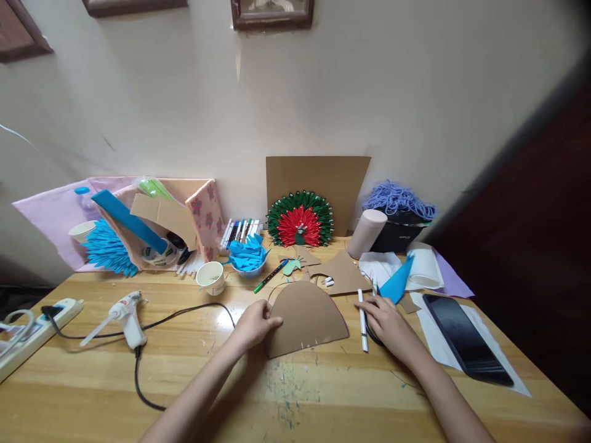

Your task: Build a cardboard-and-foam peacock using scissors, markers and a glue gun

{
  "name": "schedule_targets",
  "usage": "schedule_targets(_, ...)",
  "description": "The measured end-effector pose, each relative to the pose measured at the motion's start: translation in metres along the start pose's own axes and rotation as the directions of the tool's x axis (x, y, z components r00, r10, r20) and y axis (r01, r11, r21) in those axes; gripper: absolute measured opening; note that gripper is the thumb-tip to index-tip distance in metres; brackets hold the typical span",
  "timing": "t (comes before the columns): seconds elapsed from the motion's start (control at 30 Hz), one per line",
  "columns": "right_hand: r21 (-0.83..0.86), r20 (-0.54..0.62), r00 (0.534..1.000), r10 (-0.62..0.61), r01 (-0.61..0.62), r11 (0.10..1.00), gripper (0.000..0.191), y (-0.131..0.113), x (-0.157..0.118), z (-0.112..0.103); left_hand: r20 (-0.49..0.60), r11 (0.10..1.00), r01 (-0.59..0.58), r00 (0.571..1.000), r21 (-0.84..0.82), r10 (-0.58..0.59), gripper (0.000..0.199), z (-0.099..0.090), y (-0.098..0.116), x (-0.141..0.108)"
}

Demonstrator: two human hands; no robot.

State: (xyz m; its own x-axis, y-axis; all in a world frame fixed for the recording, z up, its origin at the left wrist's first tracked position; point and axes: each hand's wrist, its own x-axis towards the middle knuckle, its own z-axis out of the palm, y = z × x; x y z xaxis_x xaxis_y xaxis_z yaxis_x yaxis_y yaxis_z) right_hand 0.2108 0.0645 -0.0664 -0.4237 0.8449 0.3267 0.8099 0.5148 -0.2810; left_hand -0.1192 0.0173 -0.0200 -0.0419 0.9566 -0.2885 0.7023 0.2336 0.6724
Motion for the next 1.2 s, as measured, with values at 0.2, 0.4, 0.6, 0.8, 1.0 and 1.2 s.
schedule_targets(0.2,0.067,-0.083,0.993,0.083,-0.077,0.995,0.028,-0.011,0.002,-0.012,-0.095,0.965,-0.148,0.987,-0.215,0.13,0.031,-0.009,-0.011,0.007)
schedule_targets(0.4,0.251,0.14,0.985,0.102,-0.135,0.959,0.027,-0.054,0.004,-0.016,-0.099,0.965,-0.11,0.991,-0.238,0.089,0.033,0.01,-0.029,0.013)
schedule_targets(0.6,0.265,0.196,0.98,0.036,-0.088,0.96,0.017,-0.081,0.003,-0.005,-0.201,0.978,-0.138,0.974,-0.157,0.105,0.037,-0.001,-0.02,0.011)
schedule_targets(0.8,0.262,0.163,0.985,0.057,-0.099,0.96,0.026,-0.077,0.004,-0.002,-0.251,0.962,-0.272,0.929,0.037,0.273,0.028,-0.022,-0.027,0.002)
schedule_targets(1.0,0.198,0.048,0.985,0.167,-0.174,0.965,0.017,-0.04,0.006,-0.011,-0.216,0.918,-0.388,0.892,0.085,0.397,0.02,0.008,-0.039,-0.005)
schedule_targets(1.2,0.215,0.103,0.984,0.145,-0.165,0.963,0.017,-0.04,0.001,-0.003,-0.277,0.88,-0.458,0.836,0.123,0.474,0.016,0.003,-0.02,-0.018)
